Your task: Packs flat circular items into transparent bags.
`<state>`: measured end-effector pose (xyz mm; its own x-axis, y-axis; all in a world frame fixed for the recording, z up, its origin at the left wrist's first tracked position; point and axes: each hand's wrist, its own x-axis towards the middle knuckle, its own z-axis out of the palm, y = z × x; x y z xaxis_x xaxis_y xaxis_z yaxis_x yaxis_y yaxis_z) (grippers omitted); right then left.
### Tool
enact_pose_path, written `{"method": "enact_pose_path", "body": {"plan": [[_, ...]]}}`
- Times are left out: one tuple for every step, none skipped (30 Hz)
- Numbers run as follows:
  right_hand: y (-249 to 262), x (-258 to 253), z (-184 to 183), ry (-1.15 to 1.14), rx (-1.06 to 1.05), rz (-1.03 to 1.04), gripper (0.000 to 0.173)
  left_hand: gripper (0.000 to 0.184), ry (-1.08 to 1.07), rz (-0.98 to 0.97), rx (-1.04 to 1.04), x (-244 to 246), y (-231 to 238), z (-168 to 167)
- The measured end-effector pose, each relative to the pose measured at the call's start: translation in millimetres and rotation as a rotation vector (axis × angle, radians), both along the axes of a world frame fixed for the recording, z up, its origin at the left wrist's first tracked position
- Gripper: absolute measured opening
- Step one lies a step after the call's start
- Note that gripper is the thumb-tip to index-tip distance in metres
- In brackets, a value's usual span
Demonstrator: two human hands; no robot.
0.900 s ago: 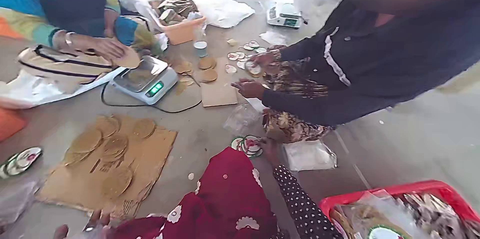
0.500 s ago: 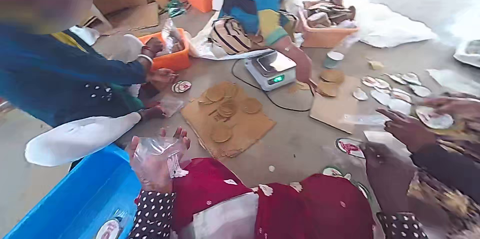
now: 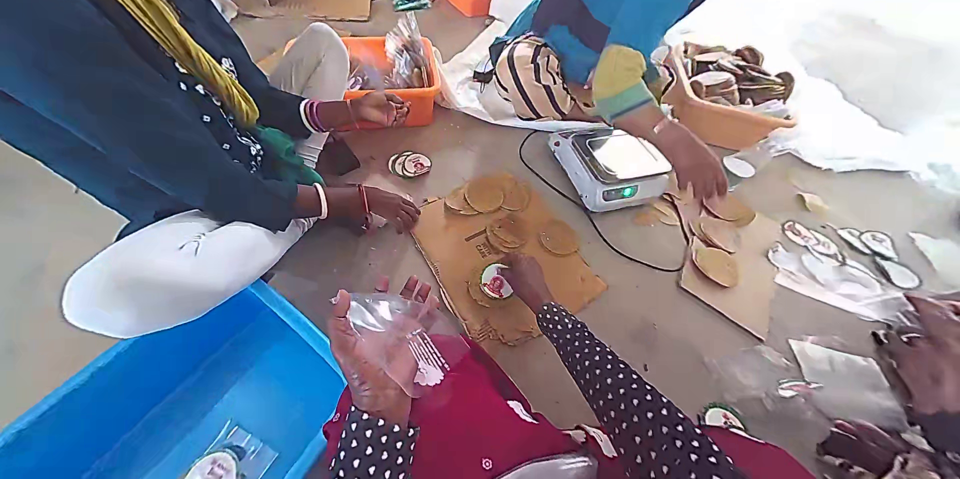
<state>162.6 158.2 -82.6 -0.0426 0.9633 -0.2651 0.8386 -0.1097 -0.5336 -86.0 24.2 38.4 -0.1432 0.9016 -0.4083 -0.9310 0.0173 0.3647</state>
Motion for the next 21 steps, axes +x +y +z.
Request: {"method": "enact_pose_path", "body": {"plan": [[3.2,-3.6,1.1,-0.048,0.02,0.04,0.036,0.071,-0.021,-0.004,0.016,-1.2,0.1,-2.9],[7.2,-6.1,1.9,-0.068,0.036,0.098,0.044,0.07,-0.03,-0.007,0.029,-1.9,0.9,-5.6],[10.7,-8.8,4.4,-0.083,0.025,0.164,0.051,0.07,-0.034,-0.014,0.051,-2.6,1.7,-8.0],[13.4,-11.8,7.8,-0.118,-0.013,0.233,0.056,0.071,-0.046,-0.025,0.068,-3.1,2.6,-9.8],[14.1,-16.1,13.5,-0.167,-0.07,0.296,0.062,0.071,-0.06,-0.033,0.076,-3.5,2.9,-10.9],[13.2,-22.2,24.3,-0.231,-0.145,0.344,0.067,0.071,-0.075,-0.037,0.079,-3.9,3.4,-10.9],[14.2,-26.5,28.6,-0.294,-0.188,0.381,0.07,0.071,-0.091,-0.032,0.075,-4.1,3.8,-10.3],[14.8,-28.9,28.8,-0.337,-0.205,0.401,0.069,0.07,-0.099,-0.027,0.073,-4.5,3.6,-9.3],[15.1,-28.8,24.2,-0.347,-0.201,0.405,0.068,0.07,-0.098,-0.025,0.072,-5.2,3.0,-8.9],[16.4,-26.0,12.5,-0.315,-0.183,0.38,0.069,0.071,-0.094,-0.027,0.072,-6.0,2.3,-9.8],[17.2,-23.5,3.7,-0.296,-0.179,0.362,0.072,0.072,-0.085,-0.028,0.07,-6.8,1.9,-10.4],[18.2,-21.4,-1.3,-0.298,-0.187,0.356,0.073,0.072,-0.078,-0.021,0.058,-6.4,2.3,-9.6],[18.1,-19.3,-3.6,-0.291,-0.202,0.349,0.074,0.073,-0.067,-0.012,0.044,-5.5,2.5,-8.7],[16.8,-16.9,-4.7,-0.275,-0.209,0.338,0.073,0.073,-0.056,-0.002,0.032,-4.5,2.8,-7.7],[15.1,-14.7,-4.8,-0.258,-0.208,0.325,0.074,0.073,-0.043,0.003,0.023,-3.7,3.4,-7.2],[12.8,-13.1,-4.3,-0.247,-0.208,0.311,0.075,0.073,-0.027,0.004,0.014,-3.0,3.9,-7.0],[9.7,-12.8,-2.8,-0.241,-0.211,0.296,0.076,0.073,-0.018,0.004,0.011,-2.7,3.9,-7.7],[6.7,-13.4,-0.4,-0.237,-0.218,0.283,0.076,0.074,-0.014,0.008,0.012,-2.4,3.6,-8.3],[2.8,-14.1,3.8,-0.218,-0.223,0.272,0.076,0.072,-0.013,0.015,0.008,-1.8,3.4,-8.1],[-1.7,-13.4,7.8,-0.167,-0.216,0.254,0.074,0.071,-0.011,0.023,-0.001,-1.2,3.6,-7.5],[-5.7,-10.4,11.2,-0.096,-0.192,0.233,0.07,0.07,-0.007,0.031,-0.009,-0.4,4.2,-6.6]]}}
